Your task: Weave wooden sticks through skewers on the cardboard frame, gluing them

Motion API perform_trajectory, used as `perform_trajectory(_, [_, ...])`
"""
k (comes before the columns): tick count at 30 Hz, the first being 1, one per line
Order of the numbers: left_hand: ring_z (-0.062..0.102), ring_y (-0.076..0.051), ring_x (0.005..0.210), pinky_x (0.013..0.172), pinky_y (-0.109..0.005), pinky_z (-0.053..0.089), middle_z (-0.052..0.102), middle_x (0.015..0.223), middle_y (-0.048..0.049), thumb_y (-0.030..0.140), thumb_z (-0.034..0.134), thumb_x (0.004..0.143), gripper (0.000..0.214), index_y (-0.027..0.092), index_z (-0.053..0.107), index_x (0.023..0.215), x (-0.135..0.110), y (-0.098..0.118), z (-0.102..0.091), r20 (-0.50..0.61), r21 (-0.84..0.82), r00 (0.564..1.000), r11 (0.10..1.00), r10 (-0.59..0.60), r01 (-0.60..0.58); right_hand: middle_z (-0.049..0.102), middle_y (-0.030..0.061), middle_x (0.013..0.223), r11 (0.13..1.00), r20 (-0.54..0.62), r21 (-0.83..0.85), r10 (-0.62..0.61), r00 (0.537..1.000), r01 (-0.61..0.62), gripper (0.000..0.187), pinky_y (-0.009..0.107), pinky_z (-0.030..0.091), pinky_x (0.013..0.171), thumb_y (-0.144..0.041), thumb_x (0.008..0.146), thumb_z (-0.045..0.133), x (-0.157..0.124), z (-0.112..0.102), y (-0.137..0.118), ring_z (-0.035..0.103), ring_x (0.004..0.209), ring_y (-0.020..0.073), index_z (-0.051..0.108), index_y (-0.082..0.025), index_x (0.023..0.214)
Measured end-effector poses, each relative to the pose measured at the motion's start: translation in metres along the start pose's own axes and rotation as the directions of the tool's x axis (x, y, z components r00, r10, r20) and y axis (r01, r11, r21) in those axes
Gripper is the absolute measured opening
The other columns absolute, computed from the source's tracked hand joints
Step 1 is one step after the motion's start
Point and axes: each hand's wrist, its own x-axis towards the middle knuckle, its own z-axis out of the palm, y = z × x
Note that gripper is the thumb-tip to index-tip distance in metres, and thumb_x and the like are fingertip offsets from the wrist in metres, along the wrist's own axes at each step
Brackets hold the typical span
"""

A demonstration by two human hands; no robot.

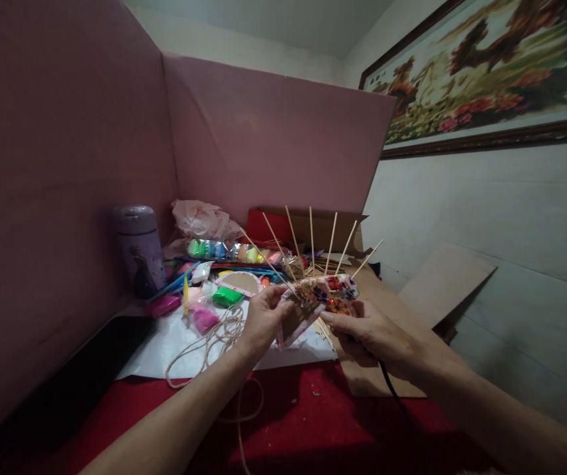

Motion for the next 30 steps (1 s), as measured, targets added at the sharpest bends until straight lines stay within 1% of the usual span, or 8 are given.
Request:
perform_trajectory(4, [0.064, -0.017, 0.073, 0.071, -0.028, 0.048, 0.070, 0.078, -0.0051, 0.019, 0.072, 0.056, 0.025, 0.013, 0.064, 0.079, -0.0007, 0.0014, 0.0010, 0.007, -0.007, 1.000, 1.000, 0.004, -0.004, 0.033, -0.0078, 0.040, 0.998, -0.013, -0.063, -0.009, 1.000, 0.008, 0.037, 0.020, 0.018, 0.031, -0.045, 0.077, 0.055, -0.0003, 0.0006, -0.0023, 0.024, 0.033, 0.0050, 0.035, -0.022, 0.058])
perform_trajectory(9, [0.065, -0.019, 0.076, 0.073, -0.030, 0.049, 0.070, 0.083, -0.0066, 0.021, 0.072, 0.058, 0.027, 0.014, 0.064, 0.083, -0.0011, 0.0010, -0.0001, 0.032, 0.010, 0.999, 1.000, 0.006, -0.006, 0.034, -0.0069, 0.040, 0.993, -0.026, -0.120, -0.010, 1.000, 0.007, 0.037, 0.021, 0.020, 0.032, -0.046, 0.077, 0.055, -0.0007, 0.0017, -0.0055, 0.026, 0.033, 0.0050, 0.037, -0.021, 0.057])
perform_trajectory(15, [0.065, -0.019, 0.076, 0.071, -0.029, 0.049, 0.071, 0.082, -0.0056, 0.022, 0.072, 0.058, 0.027, 0.015, 0.065, 0.083, -0.0003, 0.0006, 0.0002, 0.022, 0.030, 1.000, 0.999, 0.013, -0.013, 0.033, -0.0071, 0.040, 0.994, -0.037, -0.107, -0.014, 0.999, 0.010, 0.036, 0.022, 0.018, 0.032, -0.046, 0.074, 0.059, -0.0015, 0.0031, -0.0059, 0.024, 0.033, 0.0055, 0.037, -0.021, 0.057])
perform_trajectory(19, [0.065, -0.018, 0.075, 0.071, -0.029, 0.049, 0.070, 0.080, -0.0056, 0.022, 0.071, 0.058, 0.025, 0.014, 0.065, 0.082, -0.0001, 0.0014, 0.0007, 0.022, 0.037, 0.999, 0.999, 0.024, -0.024, 0.034, -0.0064, 0.040, 0.993, -0.035, -0.117, -0.004, 0.999, -0.001, 0.038, 0.022, 0.017, 0.032, -0.045, 0.074, 0.058, -0.0013, 0.0023, -0.0047, 0.025, 0.033, 0.0053, 0.037, -0.021, 0.054])
perform_trajectory(22, [0.064, -0.018, 0.075, 0.071, -0.029, 0.049, 0.070, 0.082, -0.0061, 0.022, 0.071, 0.059, 0.026, 0.014, 0.065, 0.083, 0.0000, 0.0011, 0.0004, 0.030, 0.038, 0.999, 0.999, 0.017, -0.018, 0.034, -0.0068, 0.039, 0.992, -0.025, -0.124, -0.017, 1.000, 0.014, 0.036, 0.022, 0.018, 0.032, -0.044, 0.075, 0.057, -0.0016, 0.0020, -0.0055, 0.026, 0.033, 0.0051, 0.037, -0.021, 0.055])
perform_trajectory(26, [0.064, -0.018, 0.076, 0.073, -0.030, 0.048, 0.070, 0.083, -0.0064, 0.021, 0.072, 0.058, 0.027, 0.014, 0.065, 0.083, -0.0001, 0.0003, -0.0002, 0.027, 0.028, 1.000, 1.000, 0.008, -0.009, 0.033, -0.0075, 0.039, 0.996, -0.019, -0.076, -0.041, 0.999, 0.040, 0.034, 0.021, 0.018, 0.031, -0.041, 0.076, 0.056, -0.0021, 0.0035, -0.0071, 0.024, 0.032, 0.0049, 0.037, -0.021, 0.056])
perform_trajectory(30, [0.063, -0.017, 0.076, 0.075, -0.030, 0.048, 0.070, 0.082, -0.0060, 0.020, 0.071, 0.058, 0.025, 0.014, 0.064, 0.081, -0.0007, -0.0001, -0.0012, 0.029, 0.002, 1.000, 1.000, 0.010, -0.010, 0.032, -0.0074, 0.037, 0.998, -0.044, -0.025, -0.052, 0.998, 0.051, 0.033, 0.022, 0.015, 0.031, -0.042, 0.075, 0.056, -0.0021, 0.0051, -0.0046, 0.023, 0.032, 0.0053, 0.038, -0.021, 0.056])
